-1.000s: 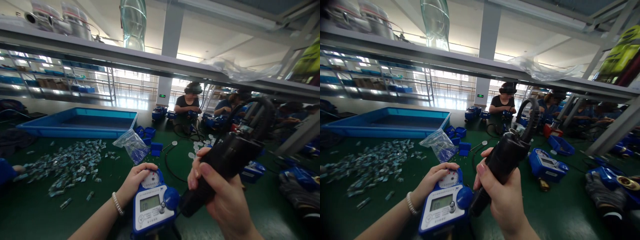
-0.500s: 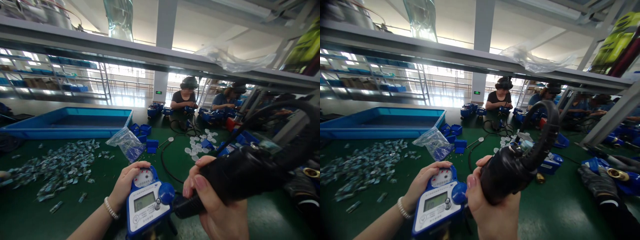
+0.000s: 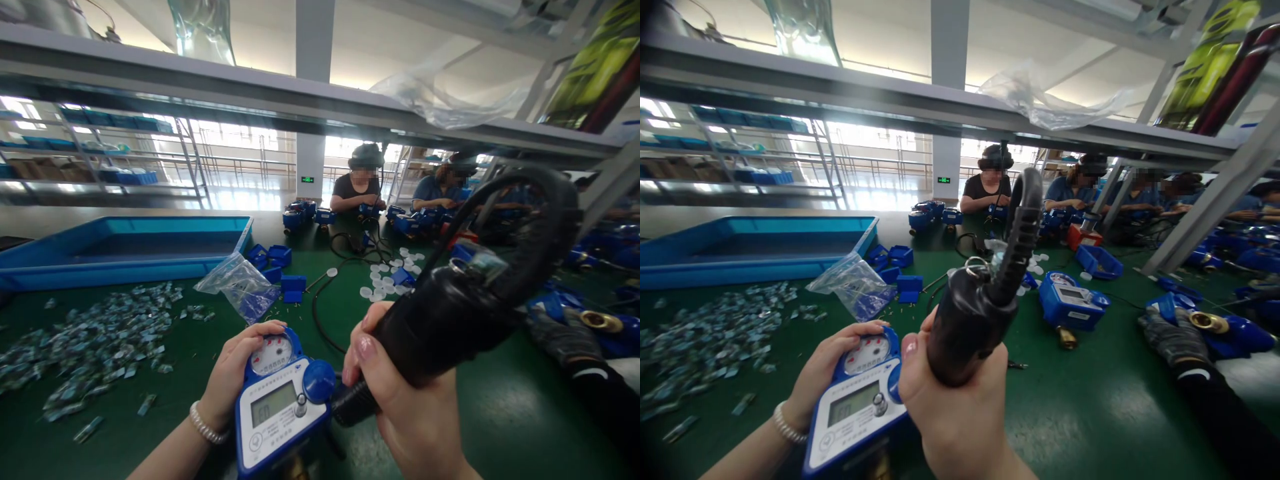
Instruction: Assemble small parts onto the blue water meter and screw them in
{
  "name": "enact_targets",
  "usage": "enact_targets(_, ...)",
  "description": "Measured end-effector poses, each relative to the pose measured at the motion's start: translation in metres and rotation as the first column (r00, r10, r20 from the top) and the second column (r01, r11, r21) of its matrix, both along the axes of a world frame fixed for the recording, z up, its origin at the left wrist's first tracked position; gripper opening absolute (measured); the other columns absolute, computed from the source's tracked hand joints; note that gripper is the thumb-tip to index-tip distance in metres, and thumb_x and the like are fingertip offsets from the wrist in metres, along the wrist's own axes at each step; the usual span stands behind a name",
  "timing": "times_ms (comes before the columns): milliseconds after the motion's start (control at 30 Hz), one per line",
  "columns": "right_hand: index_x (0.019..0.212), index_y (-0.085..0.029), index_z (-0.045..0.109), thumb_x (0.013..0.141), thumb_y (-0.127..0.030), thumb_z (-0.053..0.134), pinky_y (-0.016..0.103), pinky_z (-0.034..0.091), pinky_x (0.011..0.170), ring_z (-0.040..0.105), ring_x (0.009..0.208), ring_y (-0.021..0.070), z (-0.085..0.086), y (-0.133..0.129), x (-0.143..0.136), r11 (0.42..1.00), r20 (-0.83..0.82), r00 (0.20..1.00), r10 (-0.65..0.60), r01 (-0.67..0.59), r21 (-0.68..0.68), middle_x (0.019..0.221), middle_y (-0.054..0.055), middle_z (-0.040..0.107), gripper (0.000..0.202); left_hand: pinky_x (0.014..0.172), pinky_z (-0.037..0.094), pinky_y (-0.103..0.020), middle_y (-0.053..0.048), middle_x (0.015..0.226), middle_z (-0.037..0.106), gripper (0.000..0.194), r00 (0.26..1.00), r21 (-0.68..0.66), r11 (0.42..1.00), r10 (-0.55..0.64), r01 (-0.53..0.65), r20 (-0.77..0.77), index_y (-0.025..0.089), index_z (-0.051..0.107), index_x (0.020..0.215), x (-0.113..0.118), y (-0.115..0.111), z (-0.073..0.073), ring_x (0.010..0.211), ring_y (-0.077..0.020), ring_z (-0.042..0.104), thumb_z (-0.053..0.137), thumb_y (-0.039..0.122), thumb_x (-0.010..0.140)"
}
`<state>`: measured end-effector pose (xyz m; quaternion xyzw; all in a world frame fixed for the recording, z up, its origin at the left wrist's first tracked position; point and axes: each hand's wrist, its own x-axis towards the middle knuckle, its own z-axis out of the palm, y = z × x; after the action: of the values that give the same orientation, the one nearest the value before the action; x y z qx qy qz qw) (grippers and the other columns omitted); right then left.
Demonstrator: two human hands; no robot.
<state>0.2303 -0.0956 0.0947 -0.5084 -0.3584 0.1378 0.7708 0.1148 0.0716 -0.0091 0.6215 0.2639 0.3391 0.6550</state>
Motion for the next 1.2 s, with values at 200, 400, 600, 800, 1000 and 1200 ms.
enact_targets(200,0.068,-0.020,0.057,0.072,-0.024,0.065,0.025,0.045,0.042,0.051,0.044,0.0110,0.008,-0.003,-0.003,0.999,0.000,1.000,0.021,-0.021,-0.035,0.055,-0.004,0.053,0.010,0.101,0.033,-0.040,-0.007,0.107,0.067,0.028,1.000,0.018,1.000,0.010,-0.010,0.008,0.017,0.072,0.085,0.000,0.000,0.000,0.113,-0.0309,0.051,0.053,0.034,0.075)
enact_targets(400,0.076,-0.021,0.057,0.076,-0.026,0.067,0.022,0.043,0.044,0.050,0.048,0.0098,0.005,-0.004,-0.008,0.995,0.005,0.996,0.094,-0.094,-0.011,0.057,-0.004,0.052,0.011,0.101,0.034,-0.040,-0.006,0.105,0.068,0.027,1.000,0.029,0.999,0.024,-0.024,0.012,0.017,0.072,0.084,0.002,0.000,0.001,0.111,-0.0305,0.053,0.053,0.034,0.073)
enact_targets(600,0.075,-0.020,0.058,0.078,-0.030,0.067,0.026,0.043,0.047,0.050,0.049,0.0113,0.005,-0.007,-0.003,0.995,0.020,0.995,0.099,-0.099,0.006,0.059,-0.004,0.053,0.014,0.094,0.041,-0.038,-0.007,0.104,0.069,0.029,0.999,0.028,0.999,0.045,-0.045,-0.005,0.016,0.072,0.083,0.001,-0.003,0.005,0.106,-0.0296,0.056,0.052,0.034,0.073)
enact_targets(800,0.091,-0.023,0.061,0.079,-0.029,0.068,0.025,0.043,0.049,0.052,0.049,0.0108,0.014,-0.010,0.003,0.995,-0.090,0.993,0.074,-0.067,0.074,0.058,-0.005,0.054,0.015,0.098,0.040,-0.037,-0.008,0.104,0.069,0.031,0.998,0.069,0.996,0.050,-0.049,-0.022,0.014,0.072,0.084,-0.001,-0.005,0.011,0.110,-0.0299,0.055,0.050,0.033,0.074)
enact_targets(1000,0.088,-0.021,0.062,0.078,-0.027,0.068,0.025,0.044,0.048,0.054,0.048,0.0117,0.028,-0.010,0.020,0.990,-0.066,0.996,0.058,-0.049,0.132,0.056,-0.005,0.056,0.014,0.091,0.046,-0.039,-0.010,0.110,0.067,0.035,0.997,0.085,0.996,0.020,-0.014,-0.075,0.014,0.070,0.090,-0.002,-0.006,0.009,0.105,-0.0296,0.058,0.045,0.034,0.077)
enact_targets(1200,0.086,-0.019,0.062,0.077,-0.024,0.067,0.026,0.045,0.048,0.054,0.048,0.0126,0.053,0.009,0.034,0.972,0.014,1.000,-0.004,0.000,0.236,0.059,-0.004,0.054,0.011,0.094,0.044,-0.044,-0.011,0.124,0.060,0.026,0.978,0.238,0.965,-0.057,0.105,-0.199,0.016,0.071,0.078,-0.003,0.009,0.032,0.116,-0.0336,0.052,0.047,0.023,0.072)
